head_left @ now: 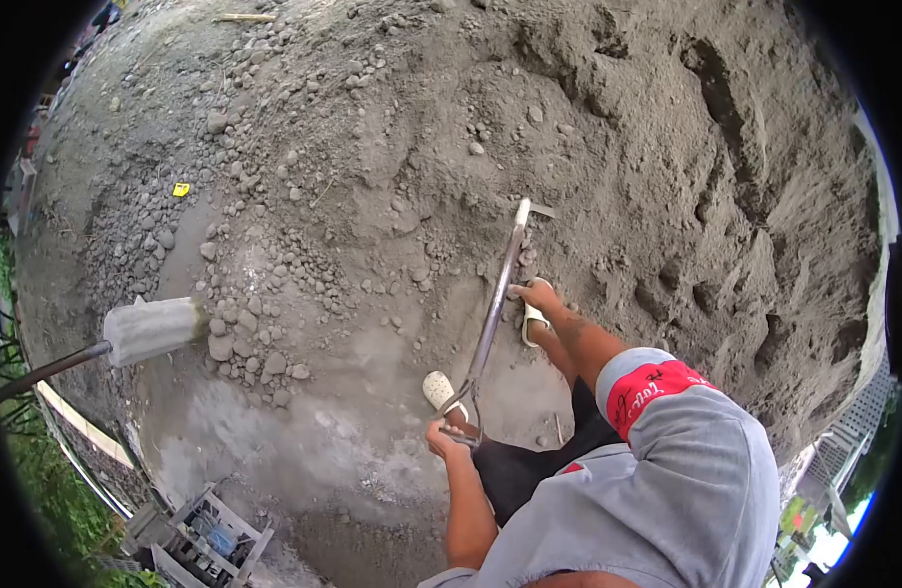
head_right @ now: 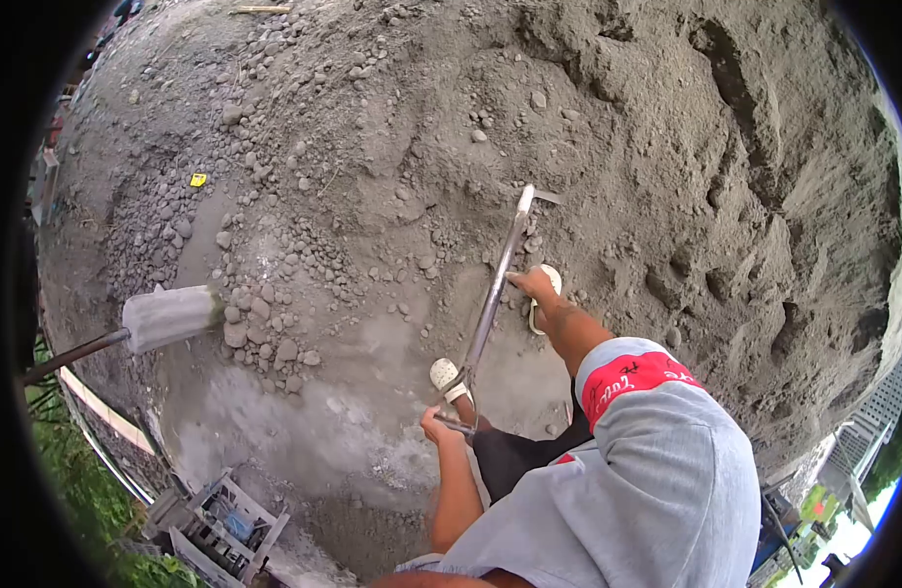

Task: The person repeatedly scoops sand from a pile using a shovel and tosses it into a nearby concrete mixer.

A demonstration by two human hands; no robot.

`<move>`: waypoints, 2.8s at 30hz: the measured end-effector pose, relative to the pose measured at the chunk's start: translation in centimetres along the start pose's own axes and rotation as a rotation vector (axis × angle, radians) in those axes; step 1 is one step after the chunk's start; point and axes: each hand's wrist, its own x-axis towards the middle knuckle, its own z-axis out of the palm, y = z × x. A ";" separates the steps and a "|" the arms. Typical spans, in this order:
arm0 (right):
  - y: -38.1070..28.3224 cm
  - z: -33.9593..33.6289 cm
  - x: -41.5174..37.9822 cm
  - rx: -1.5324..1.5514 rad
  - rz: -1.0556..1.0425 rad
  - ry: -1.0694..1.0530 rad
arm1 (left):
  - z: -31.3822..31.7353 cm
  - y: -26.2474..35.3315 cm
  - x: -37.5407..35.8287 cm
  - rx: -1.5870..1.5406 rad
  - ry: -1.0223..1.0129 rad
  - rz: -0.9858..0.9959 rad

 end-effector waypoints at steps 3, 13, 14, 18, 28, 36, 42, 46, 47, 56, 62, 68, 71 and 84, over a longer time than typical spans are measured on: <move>1.5 4.5 8.4 0.519 0.185 -0.007 | 1.5 -1.6 -3.7 0.100 0.163 0.382; 2.7 12.2 8.1 1.041 0.345 -0.003 | -6.0 -4.0 0.7 0.418 0.401 0.593; 3.0 13.5 7.7 1.106 0.346 -0.049 | -6.8 -2.7 0.5 0.409 0.390 0.607; 1.4 17.1 0.1 1.242 0.333 -0.050 | -13.0 3.8 -1.4 0.428 0.307 0.691; -3.6 24.5 -23.2 1.599 0.436 -0.001 | -29.6 22.4 -7.4 0.747 0.037 0.891; -0.1 29.8 -32.0 2.112 0.449 0.054 | -29.9 31.4 -9.4 0.994 -0.182 1.230; 13.9 33.1 -38.8 2.463 0.461 0.431 | -26.8 25.5 -10.9 1.323 -0.571 1.512; 28.2 35.2 -49.3 2.643 0.473 0.888 | -27.8 14.2 -11.0 1.386 -0.892 1.527; 31.6 34.9 -54.4 2.755 0.417 0.961 | -27.5 11.5 -9.6 1.560 -1.187 1.431; 56.1 40.5 -102.0 2.084 -0.244 2.499 | -54.5 -26.0 -35.0 1.642 -2.339 0.153; 57.1 49.3 -116.5 1.796 -0.668 3.002 | -76.5 -28.5 -41.7 1.169 -3.402 -0.046; 57.3 53.9 -113.2 1.813 -0.257 2.848 | -67.6 -23.9 -34.7 1.156 -3.532 0.129; 59.4 52.7 -109.1 2.078 -0.611 2.738 | -57.1 -21.0 -30.8 1.694 -2.775 0.085; 33.6 31.5 -55.2 2.470 0.123 0.387 | -48.2 11.1 -29.1 1.150 -1.492 0.196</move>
